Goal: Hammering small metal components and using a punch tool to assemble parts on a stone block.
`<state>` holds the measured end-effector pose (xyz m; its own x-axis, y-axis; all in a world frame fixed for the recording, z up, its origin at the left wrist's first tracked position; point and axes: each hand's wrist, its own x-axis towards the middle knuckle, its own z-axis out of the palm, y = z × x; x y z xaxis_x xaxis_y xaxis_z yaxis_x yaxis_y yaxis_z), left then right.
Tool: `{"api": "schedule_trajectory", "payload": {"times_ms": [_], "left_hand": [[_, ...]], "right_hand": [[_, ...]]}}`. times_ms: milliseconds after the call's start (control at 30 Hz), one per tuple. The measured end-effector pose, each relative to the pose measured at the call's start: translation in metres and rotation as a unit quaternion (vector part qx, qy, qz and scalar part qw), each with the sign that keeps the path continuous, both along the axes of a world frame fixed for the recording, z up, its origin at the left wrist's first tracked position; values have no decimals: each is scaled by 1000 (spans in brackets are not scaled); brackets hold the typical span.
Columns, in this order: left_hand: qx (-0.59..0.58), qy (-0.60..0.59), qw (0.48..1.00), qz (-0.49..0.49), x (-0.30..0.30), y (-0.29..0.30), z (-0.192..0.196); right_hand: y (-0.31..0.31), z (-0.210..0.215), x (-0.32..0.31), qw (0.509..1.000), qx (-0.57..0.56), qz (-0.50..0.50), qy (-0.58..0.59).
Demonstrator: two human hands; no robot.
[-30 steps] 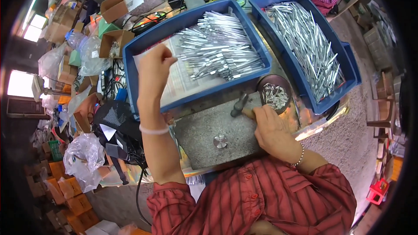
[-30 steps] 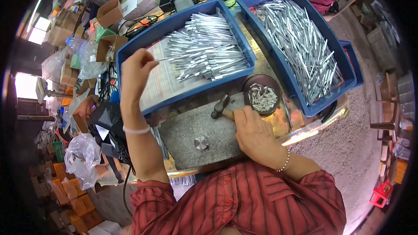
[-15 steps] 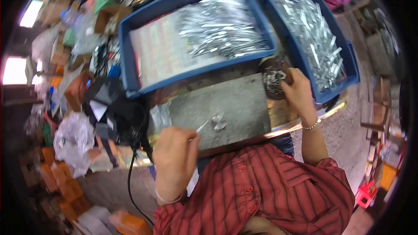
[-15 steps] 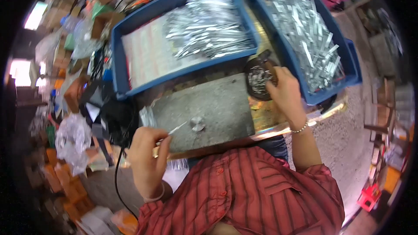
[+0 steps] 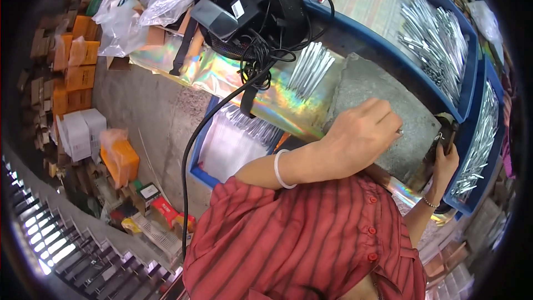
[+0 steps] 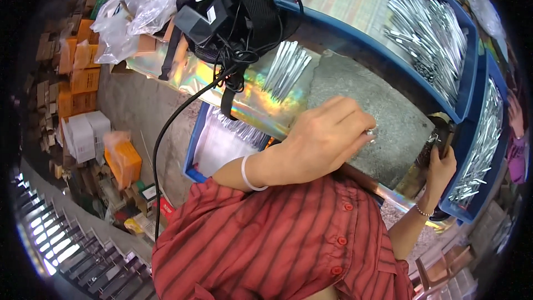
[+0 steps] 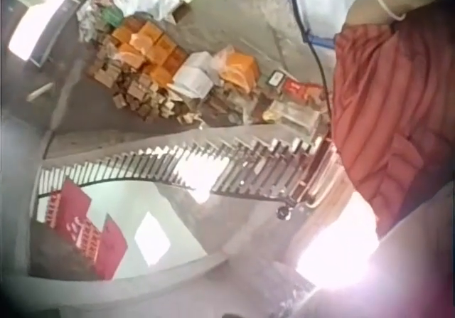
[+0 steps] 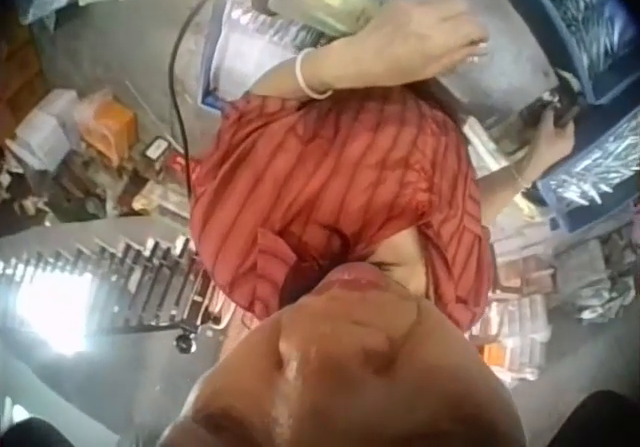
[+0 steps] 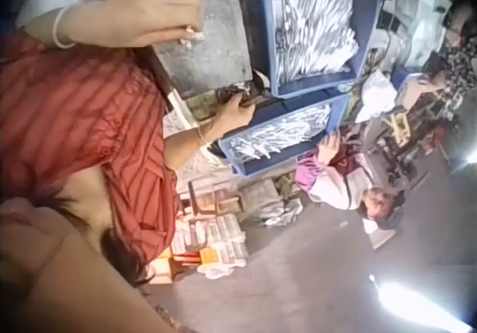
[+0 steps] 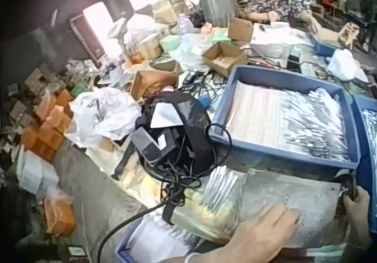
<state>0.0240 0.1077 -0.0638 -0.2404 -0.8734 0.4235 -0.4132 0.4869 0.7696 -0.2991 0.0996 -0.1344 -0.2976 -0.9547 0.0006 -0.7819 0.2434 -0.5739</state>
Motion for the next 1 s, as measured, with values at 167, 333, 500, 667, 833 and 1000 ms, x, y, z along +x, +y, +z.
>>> {"api": "schedule_trajectory", "payload": {"times_ms": [167, 333, 500, 667, 833, 1000], "left_hand": [[65, -2, 998, -22, 7, -1, -18], [103, 8, 993, -62, 9, -2, -31], [148, 37, 987, -42, 7, 0, -27], [254, 146, 955, -53, 7, 9, -24], [350, 343, 867, -89, 1, 10, -18], [410, 445, 791, -95, -9, 7, -17]], "right_hand": [[5, -5, -16, 999, 17, -17, -46], [6, 6, -2, 996, -12, -52, -68], [12, 17, 3, 982, -21, -94, -160], [15, 23, 4, 956, -88, -116, -255], [26, 59, 38, 905, -76, -130, -398], [32, 83, 84, 819, 10, -67, -570]]}}
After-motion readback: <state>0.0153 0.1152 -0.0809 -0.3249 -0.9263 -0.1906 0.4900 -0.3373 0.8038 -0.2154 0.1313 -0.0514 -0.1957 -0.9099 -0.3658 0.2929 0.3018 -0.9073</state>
